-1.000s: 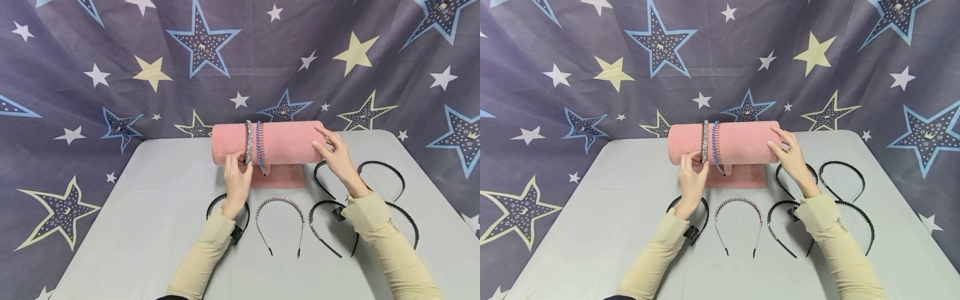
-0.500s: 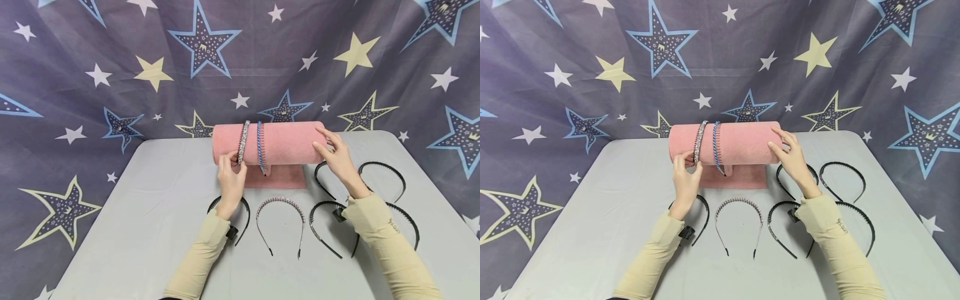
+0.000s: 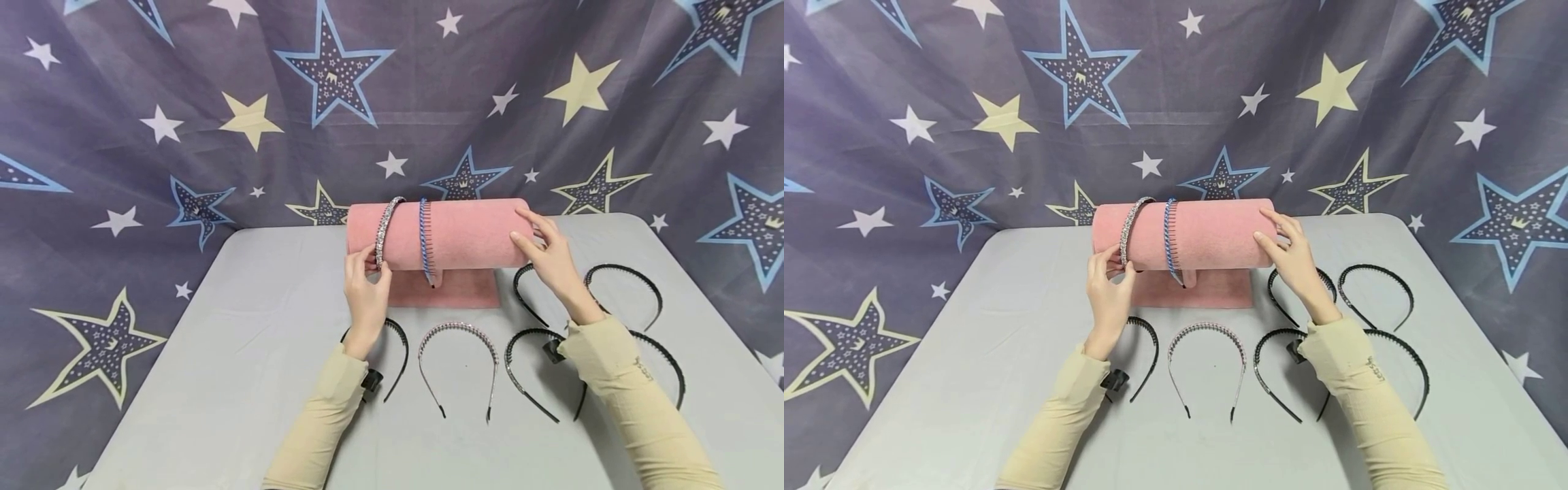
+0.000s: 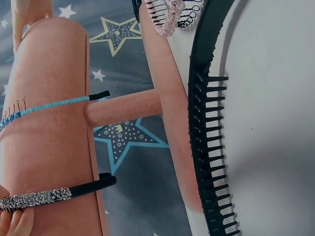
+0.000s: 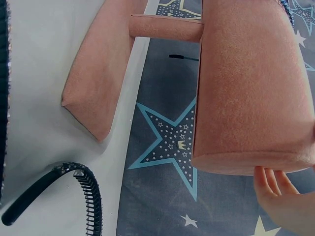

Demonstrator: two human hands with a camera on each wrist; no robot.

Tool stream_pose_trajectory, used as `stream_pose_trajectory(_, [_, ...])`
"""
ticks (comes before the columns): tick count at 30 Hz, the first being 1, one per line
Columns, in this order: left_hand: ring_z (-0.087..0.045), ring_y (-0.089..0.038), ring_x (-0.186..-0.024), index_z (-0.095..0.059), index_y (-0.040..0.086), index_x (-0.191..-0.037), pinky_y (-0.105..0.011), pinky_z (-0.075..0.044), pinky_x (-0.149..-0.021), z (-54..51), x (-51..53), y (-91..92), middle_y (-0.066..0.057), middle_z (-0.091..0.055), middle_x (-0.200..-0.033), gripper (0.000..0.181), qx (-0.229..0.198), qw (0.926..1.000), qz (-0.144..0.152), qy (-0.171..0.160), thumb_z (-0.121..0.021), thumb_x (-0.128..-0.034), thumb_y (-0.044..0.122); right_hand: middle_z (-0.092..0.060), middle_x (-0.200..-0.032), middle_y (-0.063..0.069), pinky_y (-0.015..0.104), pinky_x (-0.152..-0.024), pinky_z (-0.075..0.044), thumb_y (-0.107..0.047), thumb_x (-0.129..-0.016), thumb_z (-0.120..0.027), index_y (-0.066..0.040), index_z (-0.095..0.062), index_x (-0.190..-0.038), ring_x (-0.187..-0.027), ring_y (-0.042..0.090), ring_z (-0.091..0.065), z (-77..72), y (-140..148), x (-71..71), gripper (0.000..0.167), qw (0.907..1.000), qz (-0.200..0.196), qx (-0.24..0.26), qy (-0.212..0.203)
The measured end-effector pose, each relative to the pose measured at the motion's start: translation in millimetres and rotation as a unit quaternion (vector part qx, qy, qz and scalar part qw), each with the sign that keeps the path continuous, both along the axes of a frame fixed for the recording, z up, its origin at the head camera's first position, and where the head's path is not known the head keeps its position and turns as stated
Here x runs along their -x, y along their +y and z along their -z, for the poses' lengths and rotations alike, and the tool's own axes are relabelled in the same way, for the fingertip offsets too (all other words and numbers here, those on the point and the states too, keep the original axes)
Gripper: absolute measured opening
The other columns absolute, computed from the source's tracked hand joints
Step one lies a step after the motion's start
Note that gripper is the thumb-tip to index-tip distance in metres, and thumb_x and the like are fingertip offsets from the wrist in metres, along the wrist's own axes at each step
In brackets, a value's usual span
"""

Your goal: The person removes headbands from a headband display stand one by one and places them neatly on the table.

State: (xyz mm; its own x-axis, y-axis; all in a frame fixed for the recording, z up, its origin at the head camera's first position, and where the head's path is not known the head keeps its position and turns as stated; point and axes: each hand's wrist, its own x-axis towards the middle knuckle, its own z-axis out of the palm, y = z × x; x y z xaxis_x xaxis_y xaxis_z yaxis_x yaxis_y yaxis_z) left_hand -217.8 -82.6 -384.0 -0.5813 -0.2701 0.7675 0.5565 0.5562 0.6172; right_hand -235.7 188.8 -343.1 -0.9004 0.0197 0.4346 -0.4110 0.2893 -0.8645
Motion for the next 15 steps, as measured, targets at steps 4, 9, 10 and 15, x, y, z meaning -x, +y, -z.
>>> stream_pose_trajectory(4, [-0.054,-0.021,-0.075,-0.059,-0.003,-0.104,-0.025,-0.049,-0.066,1.5,0.2,-2.5,-0.014,-0.050,-0.087,0.029,-0.007,0.9999,-0.002,0.012,-0.058,-0.0751,-0.008,-0.041,-0.115,0.006,0.012,-0.082,-0.044,-0.008,-0.086,-0.057,-0.003,-0.047,-0.127,-0.097,0.004,-0.046,10.0,5,8.4,0.043,1.0000,0.001,0.000,-0.001])
stream_pose_trajectory(9, [-0.055,-0.023,-0.075,-0.059,-0.005,-0.105,-0.025,-0.050,-0.065,1.5,-0.4,-5.4,-0.016,-0.050,-0.088,0.031,-0.012,0.9997,0.002,0.021,-0.059,-0.0750,-0.010,-0.041,-0.117,0.010,0.013,-0.083,-0.044,-0.013,-0.085,-0.058,-0.005,-0.047,-0.127,-0.098,0.004,-0.047,13.6,6,10.6,0.044,1.0000,-0.001,0.002,0.005])
stream_pose_trajectory(10, [-0.055,-0.023,-0.075,-0.059,-0.005,-0.105,-0.025,-0.050,-0.065,1.3,-0.7,-6.2,-0.017,-0.050,-0.088,0.030,-0.012,0.9997,0.002,0.021,-0.059,-0.0753,-0.009,-0.041,-0.118,0.011,0.014,-0.083,-0.044,-0.014,-0.085,-0.058,-0.005,-0.047,-0.127,-0.098,0.004,-0.047,13.6,6,10.5,0.044,1.0000,-0.002,0.002,0.006])
stream_pose_trajectory(15, [-0.055,-0.024,-0.075,-0.058,-0.007,-0.105,-0.025,-0.050,-0.065,1.3,-2.0,-10.6,-0.017,-0.049,-0.087,0.029,-0.016,0.9997,0.001,0.017,-0.058,-0.0760,-0.009,-0.041,-0.118,0.012,0.013,-0.083,-0.044,-0.014,-0.086,-0.058,-0.005,-0.047,-0.127,-0.098,0.004,-0.047,14.1,7,10.7,0.044,1.0000,-0.004,0.002,0.006])
